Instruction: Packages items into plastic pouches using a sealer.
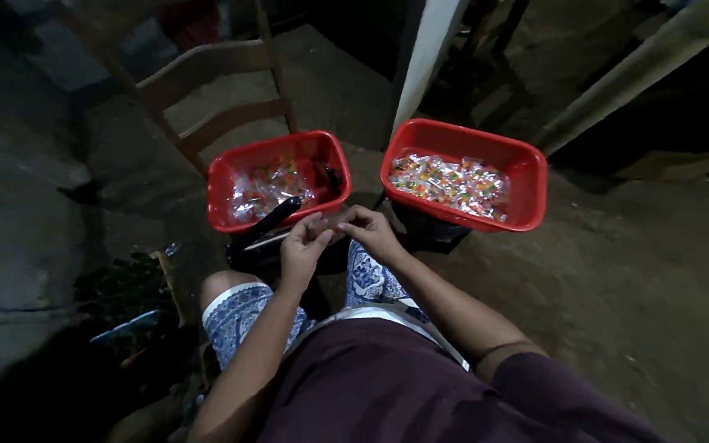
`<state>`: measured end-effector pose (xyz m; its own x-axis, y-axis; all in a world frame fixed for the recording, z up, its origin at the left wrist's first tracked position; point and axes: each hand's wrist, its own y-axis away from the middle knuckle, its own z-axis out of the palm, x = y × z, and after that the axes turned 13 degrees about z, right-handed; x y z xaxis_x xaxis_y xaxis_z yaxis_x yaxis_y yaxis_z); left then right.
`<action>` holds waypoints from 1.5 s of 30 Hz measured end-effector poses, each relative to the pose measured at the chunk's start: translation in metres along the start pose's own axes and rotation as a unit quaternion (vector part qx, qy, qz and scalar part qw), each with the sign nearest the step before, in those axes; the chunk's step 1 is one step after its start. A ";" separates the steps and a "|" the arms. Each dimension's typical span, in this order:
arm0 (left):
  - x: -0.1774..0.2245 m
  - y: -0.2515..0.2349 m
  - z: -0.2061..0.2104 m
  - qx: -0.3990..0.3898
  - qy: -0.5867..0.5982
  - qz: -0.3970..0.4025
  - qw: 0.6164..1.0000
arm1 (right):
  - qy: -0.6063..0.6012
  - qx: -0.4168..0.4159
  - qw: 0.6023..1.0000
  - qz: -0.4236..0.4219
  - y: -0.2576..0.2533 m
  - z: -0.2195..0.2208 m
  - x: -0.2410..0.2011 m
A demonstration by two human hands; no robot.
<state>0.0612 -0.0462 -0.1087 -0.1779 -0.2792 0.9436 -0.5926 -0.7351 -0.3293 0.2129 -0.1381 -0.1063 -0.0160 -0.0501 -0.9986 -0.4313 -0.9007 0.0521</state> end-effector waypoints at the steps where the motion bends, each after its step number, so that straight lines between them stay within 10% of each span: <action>1: 0.002 -0.001 0.001 -0.001 -0.015 0.009 1.000 | 0.023 0.000 1.000 -0.004 0.003 0.000 -0.004; 19: -0.005 -0.005 0.029 -0.078 0.021 0.019 0.997 | 0.134 0.012 0.991 -0.017 0.018 -0.035 0.018; 45: 0.019 -0.014 -0.003 0.033 0.037 0.010 0.999 | 0.008 0.011 0.999 0.047 -0.002 0.007 -0.029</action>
<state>0.0637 -0.0391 -0.0856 -0.2486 -0.2491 0.9360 -0.5365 -0.7691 -0.3472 0.2077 -0.1318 -0.0771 -0.0436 -0.1412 -0.9890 -0.4486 -0.8818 0.1457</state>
